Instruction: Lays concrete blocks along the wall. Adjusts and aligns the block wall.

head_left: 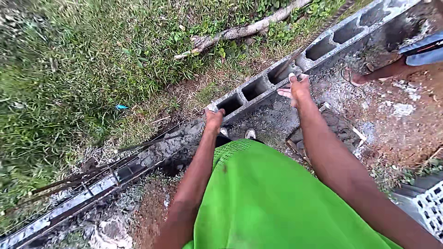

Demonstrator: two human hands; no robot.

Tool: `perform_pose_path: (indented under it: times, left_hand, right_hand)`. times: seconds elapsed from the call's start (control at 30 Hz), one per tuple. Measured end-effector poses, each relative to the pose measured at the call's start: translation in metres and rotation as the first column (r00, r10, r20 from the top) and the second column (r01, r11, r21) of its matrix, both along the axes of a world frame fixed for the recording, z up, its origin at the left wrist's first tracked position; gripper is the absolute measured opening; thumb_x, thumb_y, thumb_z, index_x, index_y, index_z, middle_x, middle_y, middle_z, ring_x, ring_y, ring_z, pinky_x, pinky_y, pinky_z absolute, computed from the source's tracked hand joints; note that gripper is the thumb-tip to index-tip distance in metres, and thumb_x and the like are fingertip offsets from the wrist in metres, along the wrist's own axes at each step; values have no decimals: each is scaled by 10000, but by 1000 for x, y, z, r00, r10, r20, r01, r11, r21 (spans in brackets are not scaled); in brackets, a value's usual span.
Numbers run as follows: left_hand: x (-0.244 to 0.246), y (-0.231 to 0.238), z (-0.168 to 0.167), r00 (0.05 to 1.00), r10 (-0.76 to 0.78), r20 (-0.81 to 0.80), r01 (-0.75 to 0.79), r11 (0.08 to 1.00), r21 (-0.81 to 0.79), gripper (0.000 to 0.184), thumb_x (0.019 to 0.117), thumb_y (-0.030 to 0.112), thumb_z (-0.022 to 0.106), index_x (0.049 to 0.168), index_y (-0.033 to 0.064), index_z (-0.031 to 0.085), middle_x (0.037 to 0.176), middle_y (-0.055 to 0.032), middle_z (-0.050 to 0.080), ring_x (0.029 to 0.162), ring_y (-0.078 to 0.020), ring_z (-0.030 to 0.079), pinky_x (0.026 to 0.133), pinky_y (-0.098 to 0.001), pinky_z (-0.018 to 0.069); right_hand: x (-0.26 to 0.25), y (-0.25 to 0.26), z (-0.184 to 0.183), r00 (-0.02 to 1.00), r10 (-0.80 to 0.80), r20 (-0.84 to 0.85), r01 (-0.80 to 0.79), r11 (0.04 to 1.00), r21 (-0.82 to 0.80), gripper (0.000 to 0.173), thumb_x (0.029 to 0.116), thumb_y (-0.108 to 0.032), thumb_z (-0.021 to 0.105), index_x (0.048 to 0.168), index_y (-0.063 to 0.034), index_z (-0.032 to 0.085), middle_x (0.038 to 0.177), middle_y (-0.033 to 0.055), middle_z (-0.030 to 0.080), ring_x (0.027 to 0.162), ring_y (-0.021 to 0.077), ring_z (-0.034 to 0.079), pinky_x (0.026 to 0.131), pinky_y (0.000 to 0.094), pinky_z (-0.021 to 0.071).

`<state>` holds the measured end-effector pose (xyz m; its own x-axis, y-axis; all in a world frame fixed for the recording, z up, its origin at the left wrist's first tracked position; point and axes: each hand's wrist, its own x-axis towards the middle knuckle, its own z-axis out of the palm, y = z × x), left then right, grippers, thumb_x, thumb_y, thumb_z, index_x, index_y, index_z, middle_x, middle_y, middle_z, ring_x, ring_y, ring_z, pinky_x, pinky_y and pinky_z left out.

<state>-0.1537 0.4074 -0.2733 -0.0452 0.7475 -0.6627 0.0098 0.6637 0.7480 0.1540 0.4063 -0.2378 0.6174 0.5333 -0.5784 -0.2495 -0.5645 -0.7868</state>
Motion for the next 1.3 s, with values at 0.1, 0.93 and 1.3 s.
perform_pose_path:
  times: [0.1, 0.93, 1.3]
  left_hand:
    - [1, 0, -1, 1000, 9, 0, -9, 1000, 25, 774, 879, -16, 685, 1540, 25, 284, 1426, -201, 543, 1273, -270, 580, 1043, -451, 517]
    - [-6, -5, 0, 994, -89, -65, 93, 994, 63, 537, 943, 109, 673, 1437, 84, 465, 1212, -155, 643, 1011, -251, 663, 834, -473, 580]
    - [2, -6, -4, 991, -36, -125, 51, 992, 118, 492, 937, 17, 638, 1401, 72, 484, 1206, -149, 641, 1009, -241, 664, 848, -466, 583]
  right_hand:
    - [2, 1, 0, 1000, -21, -14, 21, 1000, 4, 610, 1104, -325, 499, 1581, -104, 188, 1371, 284, 518, 841, 342, 747, 707, 446, 667]
    - [53, -7, 14, 978, 73, -195, -84, 995, -48, 588, 1084, -374, 538, 1531, -34, 364, 1390, 288, 548, 987, 362, 730, 798, 446, 647]
    - [41, 2, 3, 974, 90, -208, -108, 991, -74, 626, 1069, -399, 565, 1503, 11, 377, 1368, 292, 551, 988, 344, 737, 799, 422, 653]
